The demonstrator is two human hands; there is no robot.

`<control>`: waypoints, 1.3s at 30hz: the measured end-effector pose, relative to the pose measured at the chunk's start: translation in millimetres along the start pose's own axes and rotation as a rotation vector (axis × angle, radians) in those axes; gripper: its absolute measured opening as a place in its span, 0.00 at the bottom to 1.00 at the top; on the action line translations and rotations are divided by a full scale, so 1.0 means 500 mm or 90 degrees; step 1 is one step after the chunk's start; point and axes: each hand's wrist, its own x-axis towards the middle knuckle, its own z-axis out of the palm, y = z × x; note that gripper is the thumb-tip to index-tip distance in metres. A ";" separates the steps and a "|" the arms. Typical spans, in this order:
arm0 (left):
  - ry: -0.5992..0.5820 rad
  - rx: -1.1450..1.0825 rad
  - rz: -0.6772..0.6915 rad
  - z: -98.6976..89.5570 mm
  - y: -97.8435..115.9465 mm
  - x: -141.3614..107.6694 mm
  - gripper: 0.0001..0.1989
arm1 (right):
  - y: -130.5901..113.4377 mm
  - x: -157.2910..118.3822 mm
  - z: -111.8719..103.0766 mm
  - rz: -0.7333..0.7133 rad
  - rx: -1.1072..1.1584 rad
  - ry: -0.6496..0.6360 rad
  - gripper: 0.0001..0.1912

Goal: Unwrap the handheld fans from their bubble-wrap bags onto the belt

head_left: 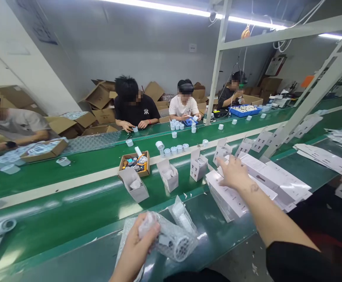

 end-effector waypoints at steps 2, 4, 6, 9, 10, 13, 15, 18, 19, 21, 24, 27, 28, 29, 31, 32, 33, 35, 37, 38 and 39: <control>0.035 -0.074 -0.042 -0.021 -0.006 0.006 0.22 | 0.024 0.041 0.003 0.058 -0.085 -0.045 0.41; 0.076 -0.146 -0.074 -0.048 -0.010 0.017 0.24 | 0.036 0.043 -0.005 0.049 -0.083 -0.060 0.35; 0.133 -0.213 -0.093 -0.079 -0.004 0.030 0.23 | 0.037 0.010 -0.025 0.020 -0.069 -0.015 0.34; 0.240 -0.324 -0.095 -0.122 0.026 0.044 0.19 | 0.004 -0.067 -0.038 -0.168 0.077 0.139 0.37; 0.271 -0.361 -0.085 -0.133 0.038 0.047 0.18 | -0.020 -0.090 -0.024 -0.267 0.154 0.173 0.36; 0.309 -0.437 -0.038 -0.147 0.060 0.051 0.22 | -0.130 -0.128 0.088 -0.541 0.361 0.133 0.31; 0.299 -0.418 -0.004 -0.146 0.052 0.053 0.25 | -0.217 -0.131 0.201 -0.635 0.483 0.124 0.35; 0.311 -0.308 0.031 -0.143 0.013 0.051 0.23 | -0.314 -0.129 0.341 -0.615 0.618 0.139 0.41; 0.332 -0.276 0.039 -0.145 -0.001 0.049 0.22 | -0.331 -0.130 0.368 -0.602 0.639 0.142 0.40; 0.393 -0.240 0.049 -0.155 -0.021 0.041 0.21 | -0.343 -0.133 0.391 -0.611 0.645 0.135 0.38; 0.463 -0.184 0.068 -0.175 -0.025 0.022 0.20 | -0.330 -0.139 0.386 -0.641 0.624 0.098 0.36; 0.487 0.029 0.099 -0.177 -0.008 -0.001 0.17 | -0.319 -0.146 0.384 -0.616 0.614 0.066 0.37; 0.459 0.146 0.111 -0.170 -0.001 -0.008 0.15 | -0.320 -0.149 0.385 -0.624 0.612 0.058 0.37; 0.410 0.274 0.125 -0.158 0.006 -0.013 0.12 | -0.323 -0.153 0.387 -0.647 0.611 0.052 0.38; 0.282 0.527 0.148 -0.125 0.022 -0.018 0.07 | -0.331 -0.163 0.384 -0.690 0.626 0.029 0.37; 0.227 0.635 0.151 -0.107 0.030 -0.018 0.05 | -0.335 -0.168 0.379 -0.693 0.643 0.009 0.36; 0.184 0.730 0.148 -0.090 0.038 -0.016 0.04 | -0.337 -0.172 0.372 -0.684 0.665 -0.013 0.36; 0.118 0.859 0.142 -0.067 0.054 -0.016 0.05 | -0.337 -0.173 0.355 -0.642 0.715 -0.036 0.35; 0.067 0.896 0.172 -0.063 0.062 -0.024 0.09 | -0.329 -0.166 0.339 -0.608 0.741 -0.027 0.35; 0.041 0.895 0.200 -0.067 0.062 -0.032 0.12 | -0.323 -0.161 0.333 -0.603 0.743 -0.019 0.35; 0.012 0.891 0.229 -0.073 0.057 -0.040 0.14 | -0.318 -0.155 0.327 -0.605 0.742 -0.015 0.35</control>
